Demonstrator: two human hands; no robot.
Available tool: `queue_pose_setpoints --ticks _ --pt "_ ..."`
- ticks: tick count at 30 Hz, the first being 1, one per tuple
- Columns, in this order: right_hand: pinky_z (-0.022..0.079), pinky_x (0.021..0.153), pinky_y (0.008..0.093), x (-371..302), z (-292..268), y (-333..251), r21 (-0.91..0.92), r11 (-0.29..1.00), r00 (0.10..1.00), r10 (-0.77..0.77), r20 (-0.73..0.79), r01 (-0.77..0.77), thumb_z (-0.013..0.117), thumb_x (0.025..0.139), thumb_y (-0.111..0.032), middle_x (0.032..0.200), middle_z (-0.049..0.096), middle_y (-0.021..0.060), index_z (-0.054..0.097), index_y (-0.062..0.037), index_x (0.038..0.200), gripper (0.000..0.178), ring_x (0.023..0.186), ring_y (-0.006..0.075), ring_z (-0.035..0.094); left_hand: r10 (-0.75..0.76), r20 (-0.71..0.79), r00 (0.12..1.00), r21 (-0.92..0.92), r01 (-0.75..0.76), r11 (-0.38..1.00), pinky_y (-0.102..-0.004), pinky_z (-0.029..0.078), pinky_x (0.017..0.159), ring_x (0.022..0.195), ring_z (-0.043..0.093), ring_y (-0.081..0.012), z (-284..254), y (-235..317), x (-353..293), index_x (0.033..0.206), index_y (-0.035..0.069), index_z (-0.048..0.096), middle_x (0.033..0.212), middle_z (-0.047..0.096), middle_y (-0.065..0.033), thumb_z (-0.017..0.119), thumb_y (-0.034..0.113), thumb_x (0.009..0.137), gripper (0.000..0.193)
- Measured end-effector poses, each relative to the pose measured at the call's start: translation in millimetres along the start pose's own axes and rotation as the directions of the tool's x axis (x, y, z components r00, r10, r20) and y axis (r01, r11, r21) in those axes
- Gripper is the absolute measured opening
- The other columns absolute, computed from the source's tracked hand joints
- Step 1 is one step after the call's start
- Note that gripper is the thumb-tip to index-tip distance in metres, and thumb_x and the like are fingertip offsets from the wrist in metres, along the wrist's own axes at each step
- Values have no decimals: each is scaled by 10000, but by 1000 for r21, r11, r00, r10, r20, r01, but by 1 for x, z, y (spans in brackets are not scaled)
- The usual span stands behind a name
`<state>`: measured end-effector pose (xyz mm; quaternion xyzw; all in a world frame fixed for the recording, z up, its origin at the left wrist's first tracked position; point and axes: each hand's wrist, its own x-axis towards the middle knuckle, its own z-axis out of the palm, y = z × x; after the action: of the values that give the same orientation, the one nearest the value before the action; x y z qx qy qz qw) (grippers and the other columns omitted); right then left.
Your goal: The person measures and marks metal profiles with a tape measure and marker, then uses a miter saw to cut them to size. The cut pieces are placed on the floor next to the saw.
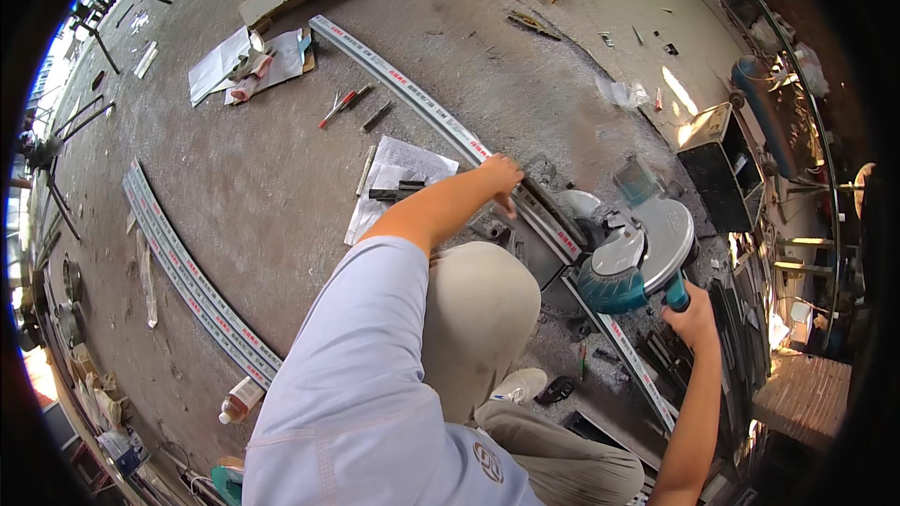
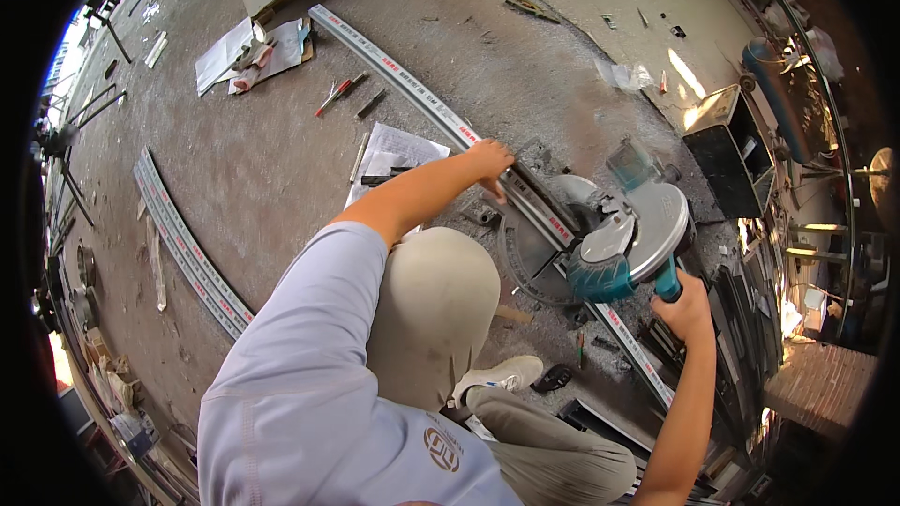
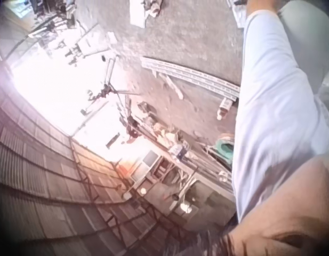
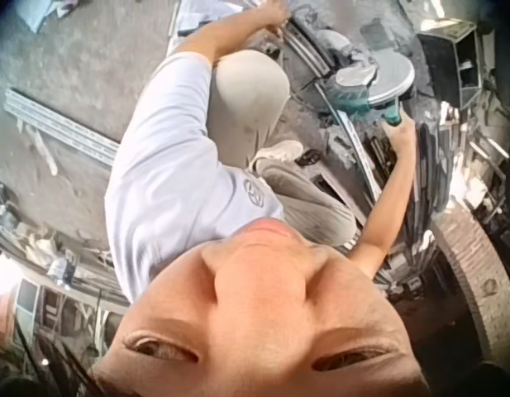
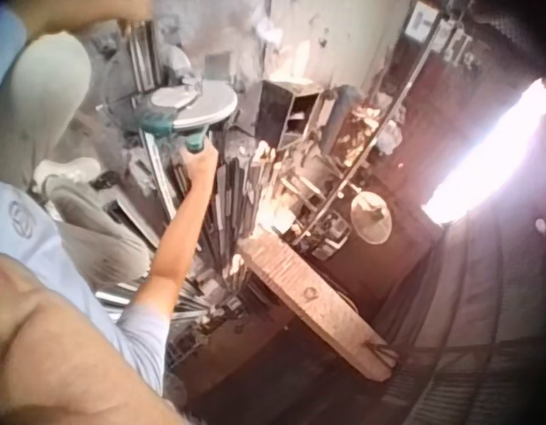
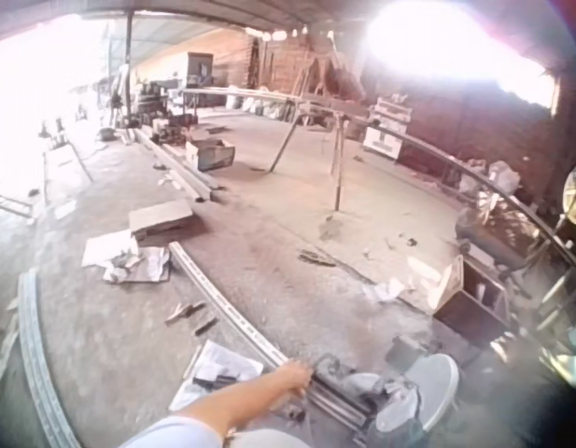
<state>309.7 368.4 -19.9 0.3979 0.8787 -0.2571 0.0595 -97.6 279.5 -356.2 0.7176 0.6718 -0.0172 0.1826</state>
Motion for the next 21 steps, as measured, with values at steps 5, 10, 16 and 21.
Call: queue_pose_setpoints --ticks 5,10,16,21 --pt "505 720 414 -1 -14 10 19 996 996 86 -8 -85 770 675 -187 747 611 173 614 48 911 368 678 308 557 94 99 991 97 -104 990 -464 553 931 1145 678 -342 0 7 -15 1188 127 641 1141 711 -130 904 716 520 929" --pt "499 686 393 14 -11 12 84 996 1000 9 -14 -7 765 677 -191 709 580 135 642 30 921 352 651 224 520 37 75 996 196 -52 979 -470 556 894 1122 678 -328 -7 -16 -60 1141 175 652 1077 714 -113 916 624 570 772" --pt "515 722 530 3 -9 61 -357 933 934 -160 -320 38 719 735 -209 796 665 248 620 -15 882 263 777 493 629 -14 -56 998 315 31 948 -447 564 881 1111 694 -298 -53 -49 -176 1082 193 715 1083 729 -85 867 402 699 462" --pt "511 894 561 6 7 3 -406 876 932 119 -343 -261 699 782 -183 1070 682 258 615 -65 1110 359 1033 489 637 -233 -81 969 374 247 894 -418 587 855 1114 704 -258 -3 -143 -351 994 198 759 1106 741 -61 681 220 895 128"
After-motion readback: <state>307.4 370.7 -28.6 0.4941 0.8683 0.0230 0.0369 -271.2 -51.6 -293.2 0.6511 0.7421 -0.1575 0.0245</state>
